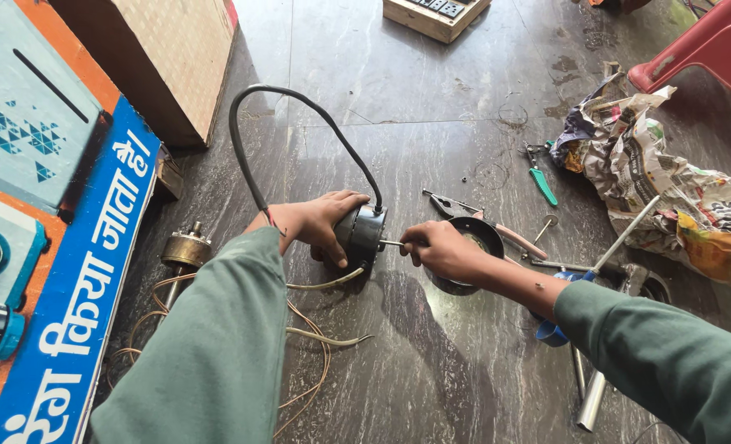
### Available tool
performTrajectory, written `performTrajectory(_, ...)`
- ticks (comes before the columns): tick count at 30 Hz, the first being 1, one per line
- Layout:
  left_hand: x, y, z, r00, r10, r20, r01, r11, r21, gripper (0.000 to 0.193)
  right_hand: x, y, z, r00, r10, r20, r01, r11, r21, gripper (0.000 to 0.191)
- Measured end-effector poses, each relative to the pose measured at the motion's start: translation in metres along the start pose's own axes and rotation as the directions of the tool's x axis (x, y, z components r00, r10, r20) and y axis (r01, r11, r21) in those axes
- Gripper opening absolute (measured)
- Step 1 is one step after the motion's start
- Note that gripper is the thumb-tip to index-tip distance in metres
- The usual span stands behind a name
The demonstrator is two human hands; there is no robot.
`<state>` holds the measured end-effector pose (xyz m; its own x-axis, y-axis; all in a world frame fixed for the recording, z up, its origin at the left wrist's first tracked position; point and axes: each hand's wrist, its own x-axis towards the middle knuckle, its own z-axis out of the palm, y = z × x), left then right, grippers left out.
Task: The person assembles an electric motor by inserting a bearing into the stator, fitting the end cap, and securing it with screws. They then insert the rotor into the stator and tighten the assembly.
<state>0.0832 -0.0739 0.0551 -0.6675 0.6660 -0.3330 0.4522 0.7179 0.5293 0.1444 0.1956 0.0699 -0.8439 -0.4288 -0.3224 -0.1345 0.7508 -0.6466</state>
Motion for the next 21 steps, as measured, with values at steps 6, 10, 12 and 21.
performTrajectory(6, -0.009, -0.011, 0.014, 0.991, 0.085, -0.105, -0.089, 0.995, -0.039, 0.133, -0.007, -0.004, 0.008, 0.997, 0.051, 0.053, -0.054, 0.996, 0.070, 0.025)
performTrajectory(10, -0.006, -0.012, 0.015, 0.990, 0.090, -0.111, -0.092, 0.996, -0.014, 0.131, 0.003, -0.020, 0.016, 0.999, -0.001, 0.033, -0.004, 0.988, 0.153, 0.026)
performTrajectory(12, -0.003, -0.012, 0.014, 0.993, 0.070, -0.097, -0.072, 0.997, -0.012, 0.132, 0.011, -0.028, 0.017, 1.000, -0.003, 0.028, -0.001, 0.993, 0.118, 0.028)
performTrajectory(21, -0.001, -0.018, 0.011, 0.991, 0.044, -0.130, -0.054, 0.995, -0.081, 0.132, 0.002, -0.021, 0.009, 0.953, 0.273, -0.128, -0.268, 0.962, 0.057, 0.055)
